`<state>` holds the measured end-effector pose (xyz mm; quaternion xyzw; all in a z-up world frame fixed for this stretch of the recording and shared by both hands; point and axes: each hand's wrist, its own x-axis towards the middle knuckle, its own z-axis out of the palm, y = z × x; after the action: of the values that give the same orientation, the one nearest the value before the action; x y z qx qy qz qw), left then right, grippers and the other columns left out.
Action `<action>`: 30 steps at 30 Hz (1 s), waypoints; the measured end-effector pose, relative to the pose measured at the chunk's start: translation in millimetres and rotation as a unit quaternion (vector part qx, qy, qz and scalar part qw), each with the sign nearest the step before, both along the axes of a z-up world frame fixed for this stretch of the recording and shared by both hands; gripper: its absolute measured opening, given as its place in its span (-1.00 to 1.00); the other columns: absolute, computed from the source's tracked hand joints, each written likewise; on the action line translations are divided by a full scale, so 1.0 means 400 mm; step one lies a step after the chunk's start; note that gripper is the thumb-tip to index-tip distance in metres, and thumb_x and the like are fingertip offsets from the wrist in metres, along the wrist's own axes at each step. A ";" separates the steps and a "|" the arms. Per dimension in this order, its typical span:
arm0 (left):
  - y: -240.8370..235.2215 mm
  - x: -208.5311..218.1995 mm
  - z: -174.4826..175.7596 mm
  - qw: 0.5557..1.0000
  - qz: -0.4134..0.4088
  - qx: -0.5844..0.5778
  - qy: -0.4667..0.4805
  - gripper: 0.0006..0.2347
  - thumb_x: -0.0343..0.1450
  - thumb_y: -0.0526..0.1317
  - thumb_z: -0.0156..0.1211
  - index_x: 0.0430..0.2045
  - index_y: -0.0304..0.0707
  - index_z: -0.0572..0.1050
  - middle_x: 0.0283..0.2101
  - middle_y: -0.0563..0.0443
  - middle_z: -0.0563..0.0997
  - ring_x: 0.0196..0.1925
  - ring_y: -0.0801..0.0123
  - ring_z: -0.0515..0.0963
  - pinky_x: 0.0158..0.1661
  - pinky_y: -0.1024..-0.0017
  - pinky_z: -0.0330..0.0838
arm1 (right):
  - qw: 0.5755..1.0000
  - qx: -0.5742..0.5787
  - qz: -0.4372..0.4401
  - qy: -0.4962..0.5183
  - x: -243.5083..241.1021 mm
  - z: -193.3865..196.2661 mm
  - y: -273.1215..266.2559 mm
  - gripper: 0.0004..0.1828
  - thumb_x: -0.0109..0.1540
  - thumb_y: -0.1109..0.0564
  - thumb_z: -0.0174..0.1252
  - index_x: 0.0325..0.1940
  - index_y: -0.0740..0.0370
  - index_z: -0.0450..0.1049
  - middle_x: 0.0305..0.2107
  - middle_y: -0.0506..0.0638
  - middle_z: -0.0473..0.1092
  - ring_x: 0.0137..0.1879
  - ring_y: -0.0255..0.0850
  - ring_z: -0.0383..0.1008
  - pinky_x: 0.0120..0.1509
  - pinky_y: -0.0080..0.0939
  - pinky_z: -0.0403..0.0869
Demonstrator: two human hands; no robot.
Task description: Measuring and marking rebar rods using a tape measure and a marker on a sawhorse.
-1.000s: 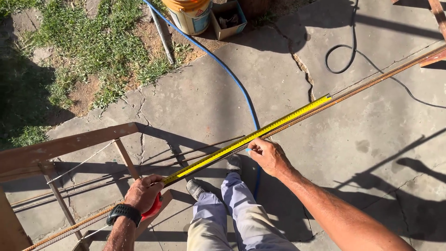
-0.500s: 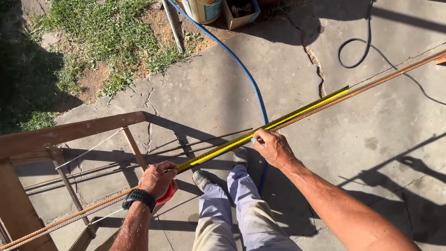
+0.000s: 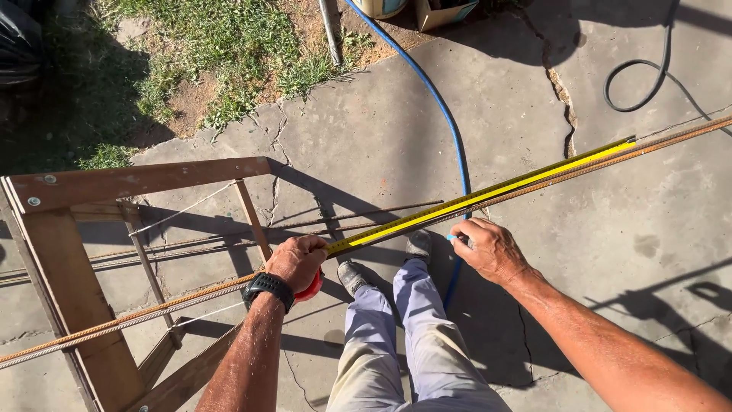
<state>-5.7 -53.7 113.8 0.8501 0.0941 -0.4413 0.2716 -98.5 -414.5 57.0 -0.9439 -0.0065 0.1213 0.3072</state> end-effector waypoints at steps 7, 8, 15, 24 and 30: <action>0.009 -0.017 -0.018 1.000 -0.002 -0.013 -0.021 -0.75 0.29 -0.11 0.09 -0.27 0.12 0.70 -0.23 0.06 0.71 0.00 0.13 0.64 0.05 0.25 0.46 | 0.998 0.059 -0.006 0.015 -0.005 0.013 0.234 -0.87 0.20 0.04 0.22 -0.17 -0.04 0.50 -0.44 -0.02 0.56 -0.22 -0.09 0.62 -0.16 -0.08 0.61; 0.009 -0.016 -0.013 1.000 -0.003 -0.016 -0.023 -0.75 0.29 -0.10 0.08 -0.27 0.10 0.69 -0.22 0.04 0.71 0.00 0.12 0.64 0.05 0.25 0.46 | 0.997 0.074 -0.009 0.007 0.009 0.024 0.267 -0.88 0.19 0.07 0.23 -0.19 -0.03 0.49 -0.46 -0.01 0.56 -0.24 -0.06 0.63 -0.19 -0.07 0.61; 0.020 0.000 -0.016 0.999 -0.003 -0.026 -0.029 -0.77 0.29 -0.08 0.08 -0.32 0.17 0.69 -0.27 0.07 0.70 -0.02 0.16 0.65 0.01 0.27 0.48 | 0.998 0.048 -0.007 -0.036 0.053 -0.031 0.384 -0.90 0.18 0.10 0.22 -0.25 -0.08 0.44 -0.53 -0.06 0.56 -0.34 -0.11 0.63 -0.25 -0.10 0.58; 0.018 -0.007 -0.032 1.000 0.003 -0.021 -0.020 -0.74 0.28 -0.14 0.01 -0.32 0.19 0.68 -0.24 0.05 0.70 0.00 0.12 0.65 0.04 0.25 0.49 | 0.999 0.025 -0.024 -0.039 0.042 -0.063 0.399 -0.91 0.16 0.11 0.21 -0.30 -0.08 0.45 -0.53 -0.06 0.56 -0.33 -0.06 0.63 -0.25 -0.04 0.57; 0.020 -0.001 -0.027 1.000 -0.001 -0.023 -0.018 -0.73 0.28 -0.15 0.00 -0.31 0.14 0.68 -0.24 0.01 0.70 0.01 0.07 0.64 0.03 0.23 0.50 | 0.996 0.057 -0.065 -0.035 0.049 -0.073 0.405 -0.91 0.13 0.13 0.23 -0.32 -0.02 0.46 -0.54 -0.02 0.56 -0.33 0.00 0.62 -0.25 0.01 0.56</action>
<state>-6.0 -45.7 103.0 0.8517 0.0783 -0.4281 0.2919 -79.0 -252.4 27.8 -0.9269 0.0370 0.0679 0.3673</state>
